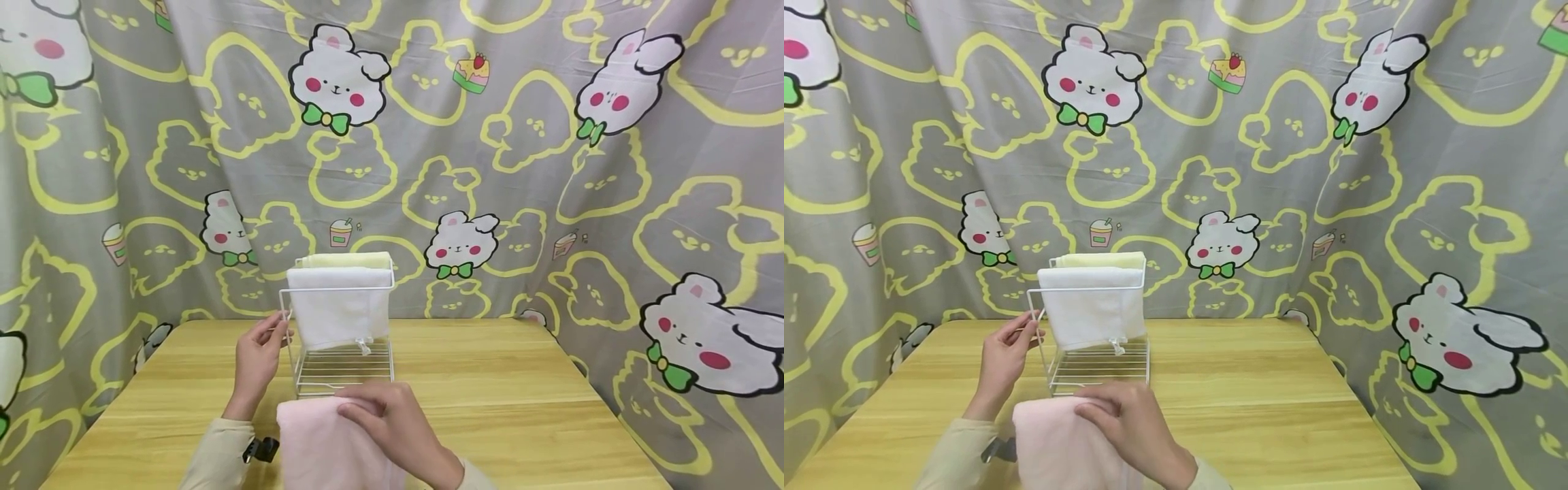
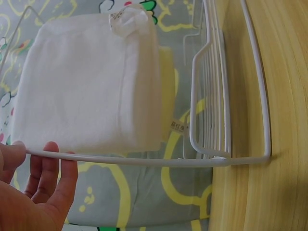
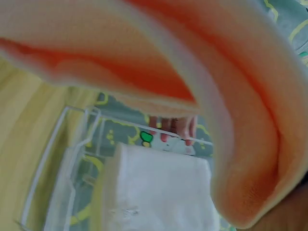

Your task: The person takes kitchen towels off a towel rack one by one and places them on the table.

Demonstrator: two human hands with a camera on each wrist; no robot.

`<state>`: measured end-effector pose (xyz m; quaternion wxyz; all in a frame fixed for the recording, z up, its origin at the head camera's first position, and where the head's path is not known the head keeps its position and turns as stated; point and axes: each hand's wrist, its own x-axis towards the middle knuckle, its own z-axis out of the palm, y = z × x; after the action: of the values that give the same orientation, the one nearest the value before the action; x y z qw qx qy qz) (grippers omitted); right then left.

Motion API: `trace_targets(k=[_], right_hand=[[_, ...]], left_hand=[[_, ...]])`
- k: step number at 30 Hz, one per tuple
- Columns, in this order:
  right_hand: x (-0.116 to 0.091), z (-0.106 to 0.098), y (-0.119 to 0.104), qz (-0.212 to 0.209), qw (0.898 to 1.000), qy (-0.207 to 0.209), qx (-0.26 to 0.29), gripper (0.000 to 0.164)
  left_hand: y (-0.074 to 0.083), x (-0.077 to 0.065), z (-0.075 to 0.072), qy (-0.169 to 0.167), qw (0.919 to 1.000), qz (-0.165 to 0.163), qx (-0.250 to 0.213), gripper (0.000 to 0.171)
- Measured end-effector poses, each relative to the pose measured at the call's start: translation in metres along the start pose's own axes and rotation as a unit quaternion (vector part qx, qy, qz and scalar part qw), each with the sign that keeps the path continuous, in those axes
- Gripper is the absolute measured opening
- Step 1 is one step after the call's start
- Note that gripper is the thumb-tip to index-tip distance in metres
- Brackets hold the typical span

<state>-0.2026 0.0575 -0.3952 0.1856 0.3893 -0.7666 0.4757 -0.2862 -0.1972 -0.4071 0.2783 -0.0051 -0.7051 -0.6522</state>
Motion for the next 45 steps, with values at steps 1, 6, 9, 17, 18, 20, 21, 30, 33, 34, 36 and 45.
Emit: trace_targets(k=[1,6,9,17,18,20,21,30,33,34,36,45], right_hand=[[0.000,0.001,0.003,0.005,1.000,-0.002,0.000,0.015],[0.000,0.007,0.020,0.041,0.999,-0.012,-0.004,0.018],[0.000,0.009,0.031,0.057,0.998,-0.015,-0.012,0.020],[0.005,0.015,0.054,0.070,0.997,-0.023,-0.020,0.020],[0.005,0.015,0.056,0.074,0.997,-0.026,-0.021,0.021],[0.006,0.016,0.060,0.085,0.995,-0.035,-0.023,0.022],[0.007,0.016,0.061,0.090,0.995,-0.040,-0.025,0.022],[0.010,0.023,0.080,0.125,0.987,-0.074,-0.071,0.017],[0.010,0.024,0.085,0.136,0.984,-0.080,-0.077,0.019],[0.010,0.025,0.087,0.138,0.984,-0.082,-0.078,0.019],[0.009,0.025,0.090,0.147,0.982,-0.087,-0.075,0.019],[0.012,0.032,0.100,0.153,0.981,-0.100,-0.063,0.018]], left_hand=[[0.000,0.000,0.000,0.000,1.0000,0.003,-0.003,0.033],[-0.003,0.001,0.001,0.004,0.9999,0.007,-0.009,0.031],[-0.004,0.002,0.002,0.002,0.9999,0.006,-0.009,0.030],[-0.004,0.001,0.001,0.005,1.0000,0.005,0.006,0.030],[-0.003,0.001,0.000,0.006,1.0000,0.005,0.005,0.030],[-0.002,0.001,0.000,0.008,1.0000,0.006,0.000,0.030],[-0.002,0.000,0.000,0.008,0.9999,0.006,-0.002,0.029],[0.001,0.000,0.001,0.009,0.9999,0.004,0.011,0.030],[-0.001,0.000,0.002,0.008,1.0000,0.001,0.005,0.029],[-0.001,0.000,0.002,0.007,1.0000,0.000,0.002,0.029],[-0.001,0.000,0.003,0.005,1.0000,-0.003,0.001,0.030],[-0.002,-0.001,0.001,0.003,0.9999,-0.006,0.011,0.031]])
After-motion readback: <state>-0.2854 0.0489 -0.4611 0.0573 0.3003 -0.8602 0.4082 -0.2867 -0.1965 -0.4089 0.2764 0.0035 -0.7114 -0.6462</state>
